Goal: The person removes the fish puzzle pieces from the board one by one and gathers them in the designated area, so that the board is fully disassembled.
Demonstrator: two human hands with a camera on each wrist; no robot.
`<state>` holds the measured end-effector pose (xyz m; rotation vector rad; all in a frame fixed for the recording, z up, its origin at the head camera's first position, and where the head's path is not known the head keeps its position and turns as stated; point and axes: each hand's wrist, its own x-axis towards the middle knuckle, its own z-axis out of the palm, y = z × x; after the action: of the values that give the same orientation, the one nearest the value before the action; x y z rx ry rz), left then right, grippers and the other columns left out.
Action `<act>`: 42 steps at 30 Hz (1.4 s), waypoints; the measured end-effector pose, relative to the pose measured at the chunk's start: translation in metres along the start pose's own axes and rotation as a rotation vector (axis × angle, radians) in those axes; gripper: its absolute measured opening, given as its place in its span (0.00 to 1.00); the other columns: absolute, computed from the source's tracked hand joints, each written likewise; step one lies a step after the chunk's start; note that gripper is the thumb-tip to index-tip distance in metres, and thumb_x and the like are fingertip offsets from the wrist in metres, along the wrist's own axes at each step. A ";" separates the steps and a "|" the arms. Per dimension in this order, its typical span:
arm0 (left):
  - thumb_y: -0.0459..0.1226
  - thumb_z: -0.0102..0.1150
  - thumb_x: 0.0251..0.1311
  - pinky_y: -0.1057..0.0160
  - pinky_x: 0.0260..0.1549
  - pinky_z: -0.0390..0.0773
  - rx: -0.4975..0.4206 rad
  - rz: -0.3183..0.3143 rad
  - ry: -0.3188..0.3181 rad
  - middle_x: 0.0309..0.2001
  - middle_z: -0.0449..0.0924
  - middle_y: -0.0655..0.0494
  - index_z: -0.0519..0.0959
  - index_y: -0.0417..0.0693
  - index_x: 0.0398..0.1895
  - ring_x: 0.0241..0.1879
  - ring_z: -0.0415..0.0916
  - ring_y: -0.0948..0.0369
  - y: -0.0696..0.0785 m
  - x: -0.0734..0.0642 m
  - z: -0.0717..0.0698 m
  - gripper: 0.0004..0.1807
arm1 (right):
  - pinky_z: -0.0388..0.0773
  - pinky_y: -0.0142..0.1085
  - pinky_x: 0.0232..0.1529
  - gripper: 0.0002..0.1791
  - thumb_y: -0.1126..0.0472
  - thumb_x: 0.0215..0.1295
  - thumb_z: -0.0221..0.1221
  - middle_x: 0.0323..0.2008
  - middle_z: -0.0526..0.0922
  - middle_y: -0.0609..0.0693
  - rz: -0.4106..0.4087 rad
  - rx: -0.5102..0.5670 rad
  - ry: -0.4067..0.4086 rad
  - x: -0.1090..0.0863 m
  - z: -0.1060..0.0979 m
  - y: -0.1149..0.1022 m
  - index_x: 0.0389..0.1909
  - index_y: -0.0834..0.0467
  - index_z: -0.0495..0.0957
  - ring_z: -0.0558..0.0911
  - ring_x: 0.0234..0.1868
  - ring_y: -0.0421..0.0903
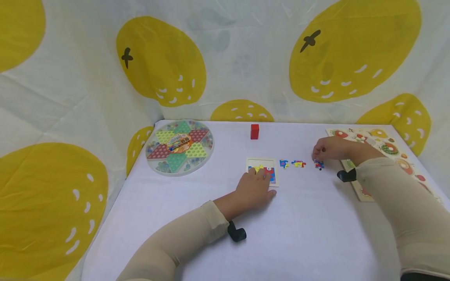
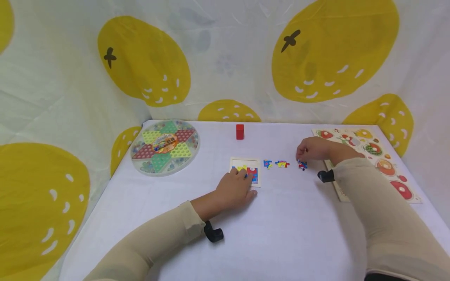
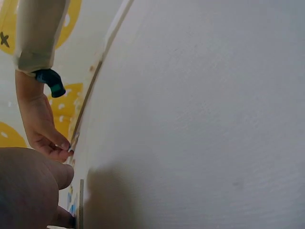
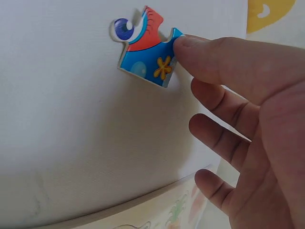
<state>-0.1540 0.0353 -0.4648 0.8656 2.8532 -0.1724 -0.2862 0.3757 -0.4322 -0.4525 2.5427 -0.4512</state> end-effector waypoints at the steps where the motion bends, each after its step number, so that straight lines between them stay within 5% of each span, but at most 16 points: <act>1: 0.66 0.43 0.78 0.61 0.52 0.76 0.003 0.003 0.002 0.66 0.74 0.56 0.67 0.53 0.82 0.60 0.69 0.53 0.000 0.000 0.001 0.40 | 0.80 0.51 0.53 0.04 0.60 0.73 0.67 0.46 0.84 0.48 -0.004 -0.002 0.007 0.000 0.001 0.001 0.44 0.51 0.89 0.78 0.50 0.52; 15: 0.68 0.44 0.76 0.57 0.60 0.75 -0.062 -0.014 0.030 0.67 0.73 0.54 0.67 0.54 0.82 0.65 0.66 0.53 0.001 -0.003 0.008 0.42 | 0.78 0.57 0.58 0.06 0.57 0.72 0.69 0.55 0.83 0.50 -0.031 0.047 0.061 -0.010 0.003 -0.006 0.47 0.47 0.90 0.76 0.60 0.57; 23: 0.68 0.43 0.77 0.55 0.63 0.73 -0.103 -0.015 0.033 0.71 0.70 0.53 0.68 0.55 0.82 0.67 0.64 0.54 -0.001 -0.006 0.010 0.41 | 0.76 0.57 0.62 0.09 0.56 0.69 0.72 0.57 0.83 0.45 -0.177 0.097 0.091 -0.008 0.003 -0.022 0.48 0.45 0.90 0.77 0.63 0.53; 31: 0.66 0.47 0.76 0.54 0.76 0.63 -0.190 -0.019 -0.016 0.82 0.61 0.53 0.65 0.55 0.84 0.82 0.56 0.54 -0.004 -0.011 0.009 0.41 | 0.78 0.56 0.62 0.13 0.60 0.67 0.74 0.59 0.84 0.48 -0.321 0.207 0.090 0.008 0.010 -0.053 0.52 0.50 0.90 0.77 0.64 0.51; 42: 0.65 0.50 0.76 0.56 0.69 0.71 -0.149 0.036 0.063 0.73 0.69 0.53 0.72 0.56 0.79 0.73 0.62 0.56 -0.013 -0.022 0.015 0.37 | 0.76 0.58 0.64 0.15 0.60 0.66 0.75 0.61 0.83 0.47 -0.371 0.216 0.041 0.039 0.024 -0.091 0.53 0.46 0.90 0.76 0.66 0.52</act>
<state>-0.1416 0.0100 -0.4747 0.9057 2.8610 0.0723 -0.2843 0.2742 -0.4322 -0.8426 2.4137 -0.8676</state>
